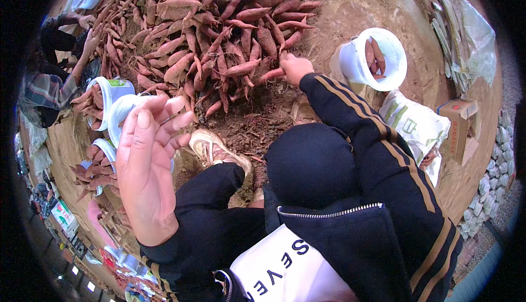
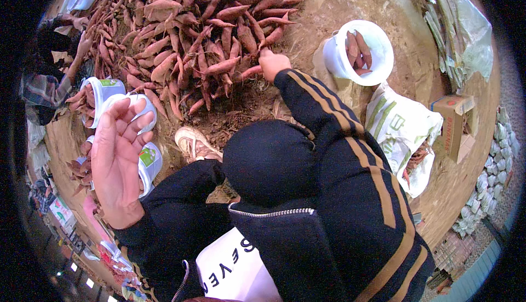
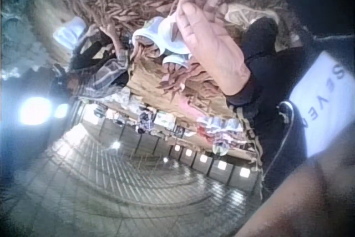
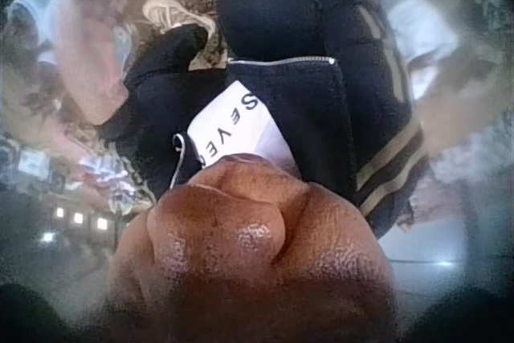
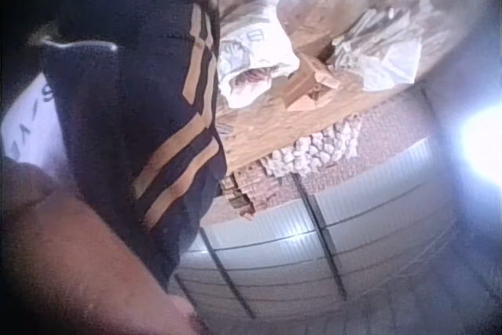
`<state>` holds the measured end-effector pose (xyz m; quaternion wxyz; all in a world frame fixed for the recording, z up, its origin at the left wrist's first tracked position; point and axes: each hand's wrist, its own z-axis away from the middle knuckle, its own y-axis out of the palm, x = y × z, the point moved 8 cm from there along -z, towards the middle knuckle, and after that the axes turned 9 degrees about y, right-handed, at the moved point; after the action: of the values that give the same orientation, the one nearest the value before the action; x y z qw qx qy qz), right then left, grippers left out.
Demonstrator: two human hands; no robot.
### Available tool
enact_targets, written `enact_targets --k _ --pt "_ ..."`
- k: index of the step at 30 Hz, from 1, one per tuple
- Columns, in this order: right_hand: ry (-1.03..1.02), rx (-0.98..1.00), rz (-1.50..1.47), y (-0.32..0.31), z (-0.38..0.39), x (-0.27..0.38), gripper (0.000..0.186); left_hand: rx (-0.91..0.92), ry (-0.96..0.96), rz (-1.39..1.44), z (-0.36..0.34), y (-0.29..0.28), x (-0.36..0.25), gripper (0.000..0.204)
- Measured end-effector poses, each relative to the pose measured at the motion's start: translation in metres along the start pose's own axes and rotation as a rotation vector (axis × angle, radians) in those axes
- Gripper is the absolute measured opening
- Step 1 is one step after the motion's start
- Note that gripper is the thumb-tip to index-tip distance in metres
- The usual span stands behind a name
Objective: The person sits on the floor and sorts a large pile of sweet potatoes by hand, placing them into white buckets. The person repeatedly picks up sweet potatoes from the pile and transfers them into the buckets.
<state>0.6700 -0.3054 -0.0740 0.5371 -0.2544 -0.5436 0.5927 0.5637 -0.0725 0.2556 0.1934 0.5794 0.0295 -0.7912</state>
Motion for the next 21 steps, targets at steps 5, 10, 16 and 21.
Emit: enact_targets --k 5,10,16,21 --pt "0.525 0.506 -0.805 0.027 0.068 -0.046 0.026 0.015 0.038 0.007 0.003 0.005 -0.005 0.031" --pt "0.684 0.593 -1.609 0.007 0.139 -0.058 0.017 0.068 0.046 0.009 0.006 0.016 -0.001 0.031" --pt "0.683 -0.015 -2.095 -0.085 0.166 -0.108 0.022 0.05 0.09 -0.011 0.02 0.015 -0.012 0.032" --pt "0.787 -0.559 -2.116 -0.117 0.168 -0.169 0.031 0.049 0.095 -0.002 0.017 0.01 -0.007 0.032"
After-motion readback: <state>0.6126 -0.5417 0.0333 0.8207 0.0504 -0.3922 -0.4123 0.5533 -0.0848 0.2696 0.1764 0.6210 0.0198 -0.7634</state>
